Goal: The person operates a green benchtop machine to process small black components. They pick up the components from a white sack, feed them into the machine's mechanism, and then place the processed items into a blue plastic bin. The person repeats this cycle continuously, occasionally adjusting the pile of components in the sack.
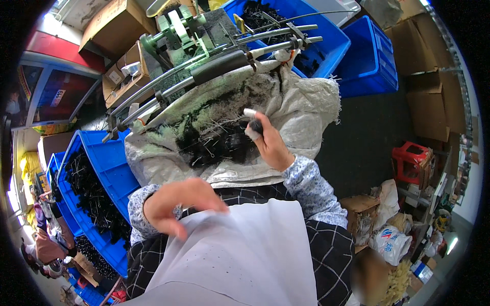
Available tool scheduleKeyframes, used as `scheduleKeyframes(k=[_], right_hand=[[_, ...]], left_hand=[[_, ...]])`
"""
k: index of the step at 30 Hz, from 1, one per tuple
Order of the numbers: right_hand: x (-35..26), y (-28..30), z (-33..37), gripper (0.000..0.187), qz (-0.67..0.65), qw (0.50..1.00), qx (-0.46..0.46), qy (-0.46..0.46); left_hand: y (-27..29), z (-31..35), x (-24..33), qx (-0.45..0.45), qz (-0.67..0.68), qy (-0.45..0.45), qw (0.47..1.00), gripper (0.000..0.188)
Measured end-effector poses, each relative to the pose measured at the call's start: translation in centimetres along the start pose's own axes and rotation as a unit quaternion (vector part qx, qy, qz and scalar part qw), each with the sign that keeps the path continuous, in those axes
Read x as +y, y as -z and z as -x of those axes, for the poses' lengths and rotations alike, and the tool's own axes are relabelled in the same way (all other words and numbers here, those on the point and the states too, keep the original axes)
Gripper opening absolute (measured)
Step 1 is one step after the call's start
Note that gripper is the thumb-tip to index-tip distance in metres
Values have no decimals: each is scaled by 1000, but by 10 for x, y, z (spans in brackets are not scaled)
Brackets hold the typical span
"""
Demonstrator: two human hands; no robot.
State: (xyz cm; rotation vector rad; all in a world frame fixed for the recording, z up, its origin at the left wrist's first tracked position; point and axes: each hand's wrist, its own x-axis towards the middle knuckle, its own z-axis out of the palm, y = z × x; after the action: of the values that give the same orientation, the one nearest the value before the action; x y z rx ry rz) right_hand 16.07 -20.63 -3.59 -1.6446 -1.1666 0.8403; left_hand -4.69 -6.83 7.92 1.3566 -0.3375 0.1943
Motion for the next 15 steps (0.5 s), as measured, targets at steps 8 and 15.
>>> scheduleKeyframes(k=[8,15], right_hand=[[-32,33,-126,26,256,951,50,167],[-21,9,-263,26,609,768,70,183]], left_hand=[[13,-14,-42,145,-373,99,911,39],[0,-10,-140,40,-595,210,774,48]])
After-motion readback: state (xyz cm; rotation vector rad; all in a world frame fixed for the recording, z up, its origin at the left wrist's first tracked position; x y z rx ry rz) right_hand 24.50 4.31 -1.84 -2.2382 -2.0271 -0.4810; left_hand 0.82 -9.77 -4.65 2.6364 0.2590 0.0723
